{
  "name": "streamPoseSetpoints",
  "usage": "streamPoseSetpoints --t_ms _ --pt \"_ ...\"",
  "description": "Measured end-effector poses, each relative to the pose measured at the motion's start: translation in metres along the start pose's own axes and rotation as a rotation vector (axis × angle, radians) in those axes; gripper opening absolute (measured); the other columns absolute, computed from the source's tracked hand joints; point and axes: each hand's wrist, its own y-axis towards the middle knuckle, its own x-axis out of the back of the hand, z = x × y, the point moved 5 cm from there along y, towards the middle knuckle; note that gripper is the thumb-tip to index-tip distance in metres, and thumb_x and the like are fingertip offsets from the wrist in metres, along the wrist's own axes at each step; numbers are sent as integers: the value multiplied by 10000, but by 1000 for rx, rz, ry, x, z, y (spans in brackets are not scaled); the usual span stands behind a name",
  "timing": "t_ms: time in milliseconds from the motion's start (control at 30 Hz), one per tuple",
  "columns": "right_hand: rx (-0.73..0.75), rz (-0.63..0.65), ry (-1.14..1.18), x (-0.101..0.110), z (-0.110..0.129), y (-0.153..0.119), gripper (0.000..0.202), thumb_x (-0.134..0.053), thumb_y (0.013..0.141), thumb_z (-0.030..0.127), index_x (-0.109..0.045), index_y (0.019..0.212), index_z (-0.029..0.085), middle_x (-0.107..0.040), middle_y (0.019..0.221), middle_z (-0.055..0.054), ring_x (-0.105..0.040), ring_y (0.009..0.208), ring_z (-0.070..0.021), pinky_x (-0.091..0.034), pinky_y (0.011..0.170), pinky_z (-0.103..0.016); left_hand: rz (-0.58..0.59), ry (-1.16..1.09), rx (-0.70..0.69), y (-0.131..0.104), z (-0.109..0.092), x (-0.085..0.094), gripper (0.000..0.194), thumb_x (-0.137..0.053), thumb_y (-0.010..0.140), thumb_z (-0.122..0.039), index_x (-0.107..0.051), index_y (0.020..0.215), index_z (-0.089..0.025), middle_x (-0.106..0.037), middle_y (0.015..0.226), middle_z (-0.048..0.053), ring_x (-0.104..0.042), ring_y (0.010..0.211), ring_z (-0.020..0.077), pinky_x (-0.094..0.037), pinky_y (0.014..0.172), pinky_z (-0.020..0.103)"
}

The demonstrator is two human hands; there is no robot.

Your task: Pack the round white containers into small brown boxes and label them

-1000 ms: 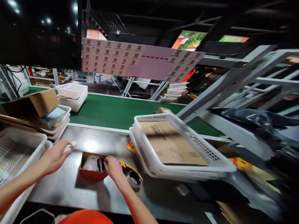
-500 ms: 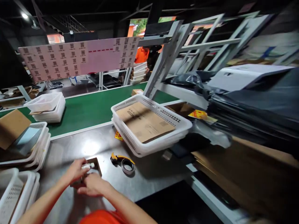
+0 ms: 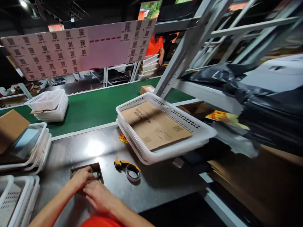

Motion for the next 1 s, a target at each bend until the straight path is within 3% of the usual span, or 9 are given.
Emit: streamPoseSetpoints --t_ms 200,333,433,500,567,700,800,933,1000 --pt "7 -134 45 -2 2 -28 247 -572 953 228 -790 1066 199 -802 1178 -108 -693 1190 -266 -481 1158 -465 15 35 33 11 -16 -15 194 -638 911 -266 -822 926 -207 -815 940 117 -750 1021 331 -561 929 393" --pt "-63 -218 69 7 7 -32 358 -456 1016 221 -779 1161 270 -808 1212 -69 -685 1238 -242 -406 1241 -510 -63 -61 -28 -12 -22 1 276 -540 995 -317 -807 1051 -271 -822 1074 66 -742 1045 258 -562 957 333" --pt "-221 -380 -2 20 -5 -36 404 -478 1007 260 -716 1333 244 -698 1440 -128 -564 1429 -308 -369 1270 -584 -340 -80 82 -53 -12 14 390 -409 1052 -317 -744 1243 -260 -732 1327 111 -649 1249 279 -492 1118 395" --pt "-439 -466 -33 22 -23 -40 528 -514 984 289 -592 1493 173 -539 1607 -189 -448 1533 -357 -366 1273 -600 -612 -67 322 -86 3 14 407 -378 1062 -375 -731 1194 -222 -695 1288 168 -626 1233 328 -488 1115 470" --pt "-663 -422 9 14 -39 -44 666 -555 965 344 -465 1586 118 -447 1668 -227 -403 1564 -382 -364 1281 -579 -750 -105 535 -109 15 -1 404 -411 1048 -480 -706 1080 -205 -679 1136 173 -652 1110 338 -530 1034 478" --pt "-772 -157 94 -7 -37 -42 884 -625 917 432 -305 1656 67 -358 1718 -242 -340 1603 -367 -310 1317 -499 -588 -140 517 -107 7 -33 426 -481 997 -575 -657 1067 -193 -674 1106 161 -641 1096 344 -529 1011 469" --pt "-708 -10 -22 -11 -24 -39 1080 -736 773 299 -212 1678 27 -271 1752 -249 -314 1609 -385 -309 1314 -475 -446 -62 403 -94 -13 -41 477 -580 937 -585 -672 1158 -172 -690 1211 188 -588 1227 397 -465 1105 513" --pt "-646 151 -235 -6 -25 -35 1031 -713 676 110 -361 1645 77 -285 1753 -226 -493 1472 -413 -450 1217 -472 -262 -34 240 -69 -31 -46 746 -680 837 -591 -578 1446 -171 -572 1508 246 -577 1316 452 -465 1110 585" --pt "-594 171 -296 1 -29 -30 981 -695 683 88 -427 1624 172 -329 1748 -179 -544 1420 -396 -492 1173 -473 -195 -32 242 -54 -29 -44 769 -700 794 -620 -619 1421 -181 -605 1485 255 -604 1302 488 -476 1085 629"
